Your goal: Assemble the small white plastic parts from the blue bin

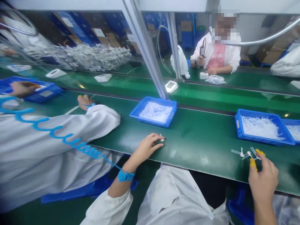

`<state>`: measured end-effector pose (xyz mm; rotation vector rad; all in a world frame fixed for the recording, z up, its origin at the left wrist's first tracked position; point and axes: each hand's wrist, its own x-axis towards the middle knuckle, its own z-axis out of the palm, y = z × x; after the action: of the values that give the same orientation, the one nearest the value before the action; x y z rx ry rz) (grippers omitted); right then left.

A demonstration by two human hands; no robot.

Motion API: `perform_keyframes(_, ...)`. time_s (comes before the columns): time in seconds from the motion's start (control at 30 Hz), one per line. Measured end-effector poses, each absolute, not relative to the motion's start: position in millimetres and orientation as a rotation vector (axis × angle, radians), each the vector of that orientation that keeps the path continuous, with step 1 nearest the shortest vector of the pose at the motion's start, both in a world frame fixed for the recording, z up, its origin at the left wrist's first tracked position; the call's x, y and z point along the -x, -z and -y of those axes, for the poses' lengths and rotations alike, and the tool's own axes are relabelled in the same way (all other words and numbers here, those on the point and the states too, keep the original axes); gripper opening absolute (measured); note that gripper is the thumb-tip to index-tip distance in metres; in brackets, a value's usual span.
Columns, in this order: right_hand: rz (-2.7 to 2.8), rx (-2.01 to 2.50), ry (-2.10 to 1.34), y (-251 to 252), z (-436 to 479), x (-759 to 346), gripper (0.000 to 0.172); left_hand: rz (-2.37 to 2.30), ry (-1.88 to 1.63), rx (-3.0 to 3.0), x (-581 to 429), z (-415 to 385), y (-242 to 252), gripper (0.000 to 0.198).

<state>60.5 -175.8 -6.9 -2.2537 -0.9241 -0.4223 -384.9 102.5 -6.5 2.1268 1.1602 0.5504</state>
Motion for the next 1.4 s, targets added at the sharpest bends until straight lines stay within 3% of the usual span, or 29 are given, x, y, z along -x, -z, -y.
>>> perform_keyframes(0.1,0.920,2.125,0.222,5,156,-24,0.059,-1.143,-0.558,-2.174,378,-99,9,0.017)
perform_keyframes(0.2,1.005,1.800,-0.412,0,119,28,0.051,-1.016,-0.633,-2.045,358,-87,-2,0.016)
perform_keyframes(0.3,0.961,1.472,-0.976,-4,65,79,0.057,-0.826,-0.713,-1.952,330,-76,-16,0.014)
perform_keyframes(0.4,0.920,1.311,-1.230,-9,11,113,0.058,-0.731,-0.761,-1.951,303,-75,-22,0.016)
perform_keyframes(0.63,0.808,1.247,-1.290,-10,-56,106,0.055,-0.793,-0.842,-1.903,302,-135,-33,0.039)
perform_keyframes(0.77,0.743,1.239,-1.330,-5,-62,93,0.052,-1.037,-0.848,-2.041,328,-215,-46,0.030)
perform_keyframes(0.93,0.667,1.197,-1.437,-3,-60,93,0.050,-1.172,-0.505,-2.228,331,-289,-40,0.015)
perform_keyframes(1.07,0.639,1.181,-1.469,-3,-60,94,0.051,-1.134,-0.403,-2.288,322,-298,-27,0.005)
perform_keyframes(1.27,0.631,1.169,-1.477,0,-62,92,0.051,-1.222,-0.450,-2.285,328,-297,-21,0.022)
perform_keyframes(1.4,0.634,1.135,-1.475,1,-62,90,0.049,-1.240,-0.476,-2.260,336,-302,-31,0.024)
